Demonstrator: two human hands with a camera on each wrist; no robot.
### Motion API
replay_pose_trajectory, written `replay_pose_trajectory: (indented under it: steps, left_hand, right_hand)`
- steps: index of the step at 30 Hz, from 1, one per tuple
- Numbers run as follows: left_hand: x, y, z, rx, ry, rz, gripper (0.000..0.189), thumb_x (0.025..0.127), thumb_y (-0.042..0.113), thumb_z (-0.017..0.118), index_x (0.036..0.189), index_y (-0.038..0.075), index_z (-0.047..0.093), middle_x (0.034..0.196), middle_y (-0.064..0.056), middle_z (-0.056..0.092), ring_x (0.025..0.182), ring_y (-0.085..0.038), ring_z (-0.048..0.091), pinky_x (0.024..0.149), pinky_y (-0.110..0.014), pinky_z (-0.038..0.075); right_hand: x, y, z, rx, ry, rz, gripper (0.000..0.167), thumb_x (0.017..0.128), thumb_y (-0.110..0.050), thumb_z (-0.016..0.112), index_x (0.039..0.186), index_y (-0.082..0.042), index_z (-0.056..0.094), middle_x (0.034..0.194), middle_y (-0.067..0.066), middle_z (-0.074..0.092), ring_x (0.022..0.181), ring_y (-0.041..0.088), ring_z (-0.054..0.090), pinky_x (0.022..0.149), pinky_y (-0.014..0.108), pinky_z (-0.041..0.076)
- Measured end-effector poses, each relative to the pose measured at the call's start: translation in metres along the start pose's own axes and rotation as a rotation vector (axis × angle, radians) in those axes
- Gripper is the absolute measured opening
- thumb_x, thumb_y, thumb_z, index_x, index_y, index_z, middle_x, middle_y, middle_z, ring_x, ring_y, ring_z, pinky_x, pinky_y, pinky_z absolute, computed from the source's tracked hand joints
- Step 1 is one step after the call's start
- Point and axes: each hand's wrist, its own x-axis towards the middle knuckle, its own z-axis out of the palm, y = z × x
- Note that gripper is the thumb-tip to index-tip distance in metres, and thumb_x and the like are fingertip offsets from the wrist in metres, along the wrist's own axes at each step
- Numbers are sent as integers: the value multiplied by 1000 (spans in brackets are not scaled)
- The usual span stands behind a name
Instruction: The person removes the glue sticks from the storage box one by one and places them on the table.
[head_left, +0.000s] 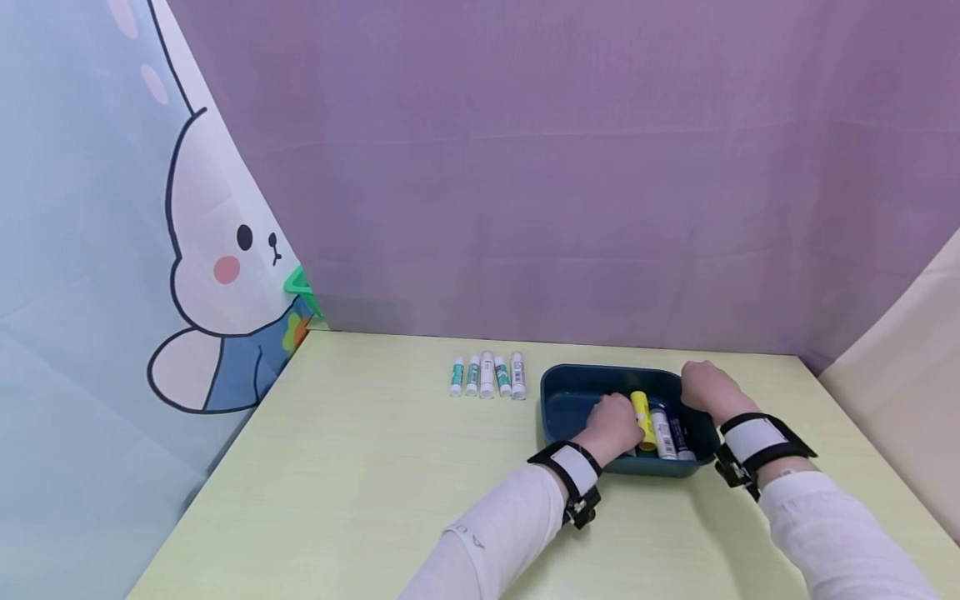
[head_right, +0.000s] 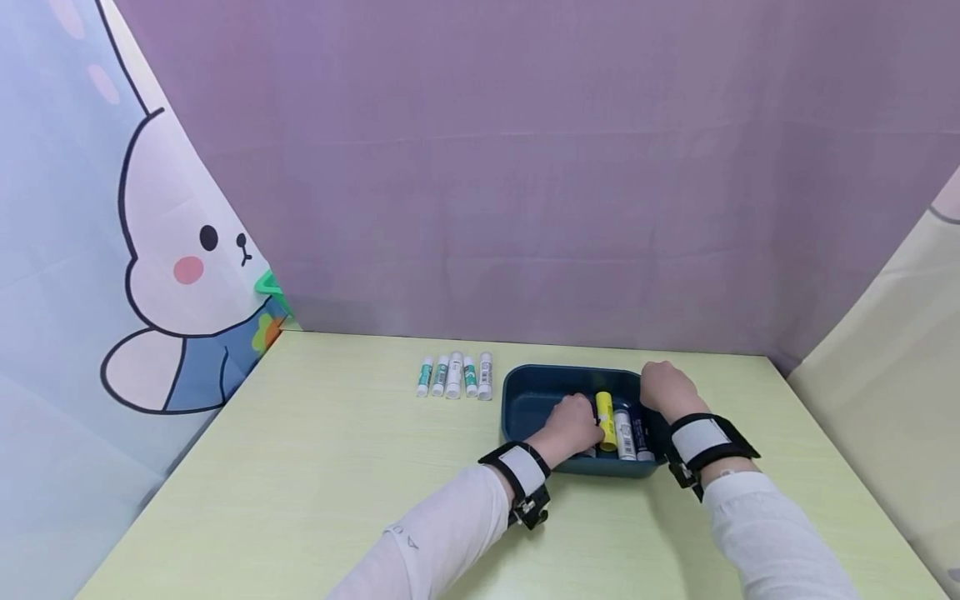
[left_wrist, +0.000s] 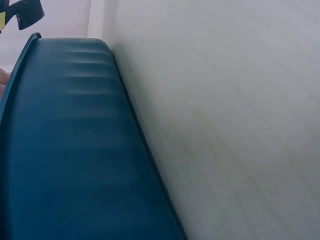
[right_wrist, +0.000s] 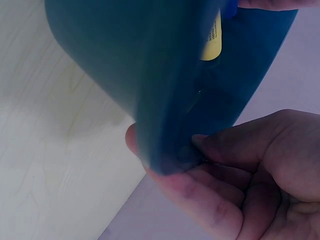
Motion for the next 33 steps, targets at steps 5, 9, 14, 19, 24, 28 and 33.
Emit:
replay_pose_trajectory:
  steps: [5,9,14,19,24,28,33]
  left_hand:
    - [1,0,2,6,0,3,31,83,33,72,103,12,63,89,0,60,62,-12,55,51,-23,45]
    - [1,0,0,-11,10,7,25,81,31,74,97,13,66,83,1,61,57,-11,54,49,-22,44]
    - [-2,-2,-3,-50,-3,16,22,81,28,74,92,12,65,72,1,59,49,-10,53,46,-21,44]
    - [-1,-5,-7,-36,-12,30,26,81,31,74,96,11,64,72,1,58,46,-9,52,45,-21,43]
    - [0,-12,-14,-49,-7,30,31,82,31,73,103,10,65,78,0,61,45,-10,53,47,-21,44]
    - [-2,-18,-23,-91,-17,23,28,82,30,74,99,10,63,79,-1,61,49,-12,54,49,-24,46]
    - [-6,-24,-36,-78,-13,52,34,81,31,74,105,9,61,83,-1,62,57,-11,57,53,-24,48]
  right_hand:
    - [1,1,1,-8,-1,-14,13,83,4,53,91,14,56,87,29,60,74,32,61,61,42,52]
    - [1,1,0,-14,-7,-25,12,84,4,52,91,14,57,85,28,60,73,30,60,62,42,51]
    - [4,1,1,-12,-23,-13,11,84,5,52,90,13,58,83,25,60,70,26,58,60,39,50]
    - [8,2,2,-19,-40,6,13,84,5,52,92,12,59,84,24,61,70,25,57,61,38,49]
    - [4,0,0,-21,-26,-19,11,84,4,52,90,12,58,81,23,60,68,25,57,59,38,48]
    - [3,-1,0,-35,-13,-31,11,85,4,51,89,12,58,81,23,60,68,24,56,60,38,48]
    - [1,-2,0,-34,-18,-17,12,85,4,50,90,12,58,83,24,59,68,25,56,59,37,48]
